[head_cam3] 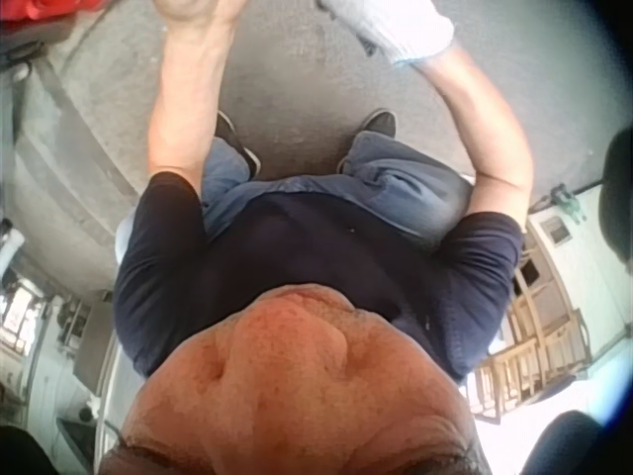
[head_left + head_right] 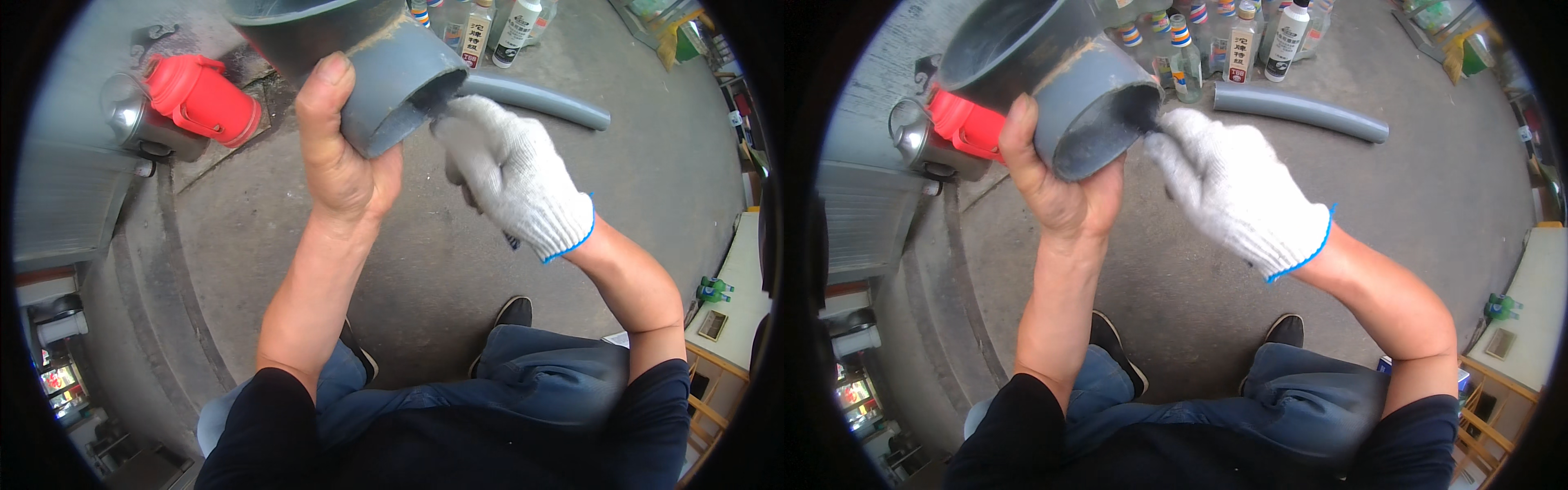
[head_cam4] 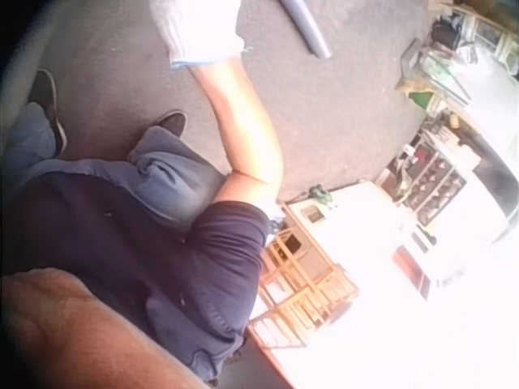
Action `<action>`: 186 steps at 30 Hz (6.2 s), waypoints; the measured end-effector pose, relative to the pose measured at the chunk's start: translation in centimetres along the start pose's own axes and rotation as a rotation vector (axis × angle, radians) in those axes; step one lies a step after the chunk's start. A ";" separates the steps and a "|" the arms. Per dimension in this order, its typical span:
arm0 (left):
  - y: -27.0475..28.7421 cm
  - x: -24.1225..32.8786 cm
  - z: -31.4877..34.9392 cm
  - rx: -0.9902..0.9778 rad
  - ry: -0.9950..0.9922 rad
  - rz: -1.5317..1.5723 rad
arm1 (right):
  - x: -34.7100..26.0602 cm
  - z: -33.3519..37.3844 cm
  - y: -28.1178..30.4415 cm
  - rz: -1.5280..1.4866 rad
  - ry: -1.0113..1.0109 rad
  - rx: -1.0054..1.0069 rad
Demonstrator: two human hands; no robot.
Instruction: The person carries a PVC pipe and elbow fitting, then sits on the floor to assemble them. They use a utility knife to trim the pipe ends and fit the elbow into the pipe.
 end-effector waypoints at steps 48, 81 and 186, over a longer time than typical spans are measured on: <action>0.3 0.1 0.8 0.116 -0.184 -0.155 | 0.6 1.6 -2.5 -0.427 -0.519 -0.287; -0.4 -1.1 1.7 0.101 -0.044 -0.026 | 2.8 0.4 0.8 -0.048 -0.232 0.134; 0.0 -2.9 0.9 -0.110 -0.013 -0.154 | 0.6 1.4 -2.3 -0.395 -0.472 -0.205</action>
Point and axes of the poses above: each hand's wrist, its own z-axis away from the middle knuckle, its own y-axis out of the back of the hand, x = y × z, the point moved 9 cm from there along -z, towards the middle knuckle, and after that the axes turned 7 degrees about x, right-handed, at the moved point
